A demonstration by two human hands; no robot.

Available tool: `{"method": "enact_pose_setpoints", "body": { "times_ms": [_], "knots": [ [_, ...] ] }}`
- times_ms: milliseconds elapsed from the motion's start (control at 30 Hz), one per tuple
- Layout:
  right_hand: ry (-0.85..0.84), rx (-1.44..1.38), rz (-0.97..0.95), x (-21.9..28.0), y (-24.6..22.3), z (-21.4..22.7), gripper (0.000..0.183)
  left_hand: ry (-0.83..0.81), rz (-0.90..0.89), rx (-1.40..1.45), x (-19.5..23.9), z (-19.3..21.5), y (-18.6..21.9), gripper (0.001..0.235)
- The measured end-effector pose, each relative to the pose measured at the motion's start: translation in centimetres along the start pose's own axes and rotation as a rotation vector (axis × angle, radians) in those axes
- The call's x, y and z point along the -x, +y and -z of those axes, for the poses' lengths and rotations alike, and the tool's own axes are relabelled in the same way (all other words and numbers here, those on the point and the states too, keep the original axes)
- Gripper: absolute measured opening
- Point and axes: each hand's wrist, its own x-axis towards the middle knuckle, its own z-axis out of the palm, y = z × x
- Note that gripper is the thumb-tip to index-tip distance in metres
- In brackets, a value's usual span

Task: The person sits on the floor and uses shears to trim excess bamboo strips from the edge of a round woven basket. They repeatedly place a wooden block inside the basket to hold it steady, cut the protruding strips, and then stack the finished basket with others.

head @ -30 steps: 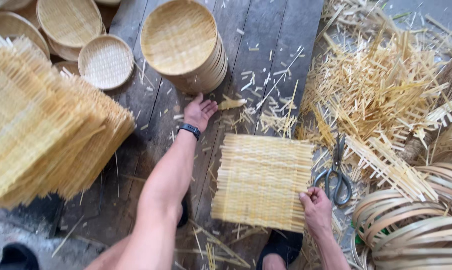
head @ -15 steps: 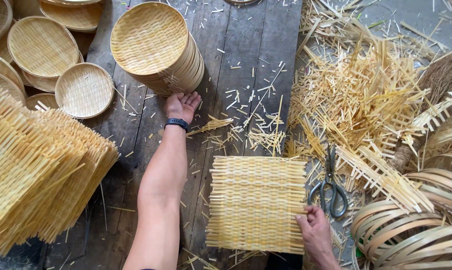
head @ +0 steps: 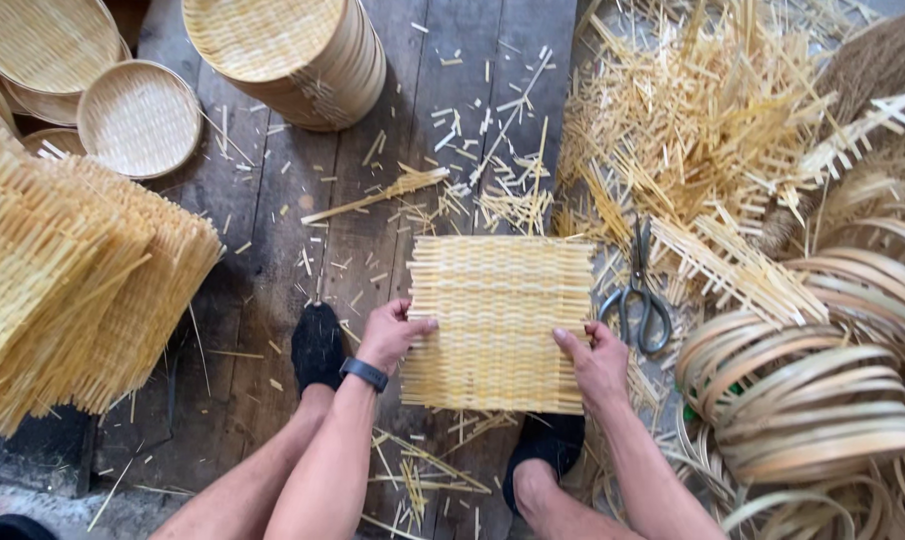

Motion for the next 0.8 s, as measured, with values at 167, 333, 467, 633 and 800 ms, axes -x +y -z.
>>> {"method": "enact_pose_setpoints", "body": {
  "times_ms": [167,333,467,633,800],
  "knots": [
    [0.015,-0.098,-0.025,-0.2,0.1,0.2,0.03,0.058,0.074,0.018,-0.9,0.1,-0.6,0.036],
    [0.022,-0.097,0.006,0.1,0.2,0.1,0.027,0.057,-0.004,0.052,-0.9,-0.1,-0.1,0.041],
    [0.002,-0.079,0.035,-0.1,0.7,0.1,0.027,0.073,0.004,0.056,-1.0,-0.3,0.1,0.044],
    [0.038,-0.033,0.172,0.3,0.7,0.6,0.046,0.093,0.017,-0.134,-0.3,0.4,0.8,0.056],
    [0.501,0.375,0.62,4.4,-3.1,10.8,0.028,0.079,0.068,-0.163,0.0,0.7,2.1,0.091]
  ]
}}
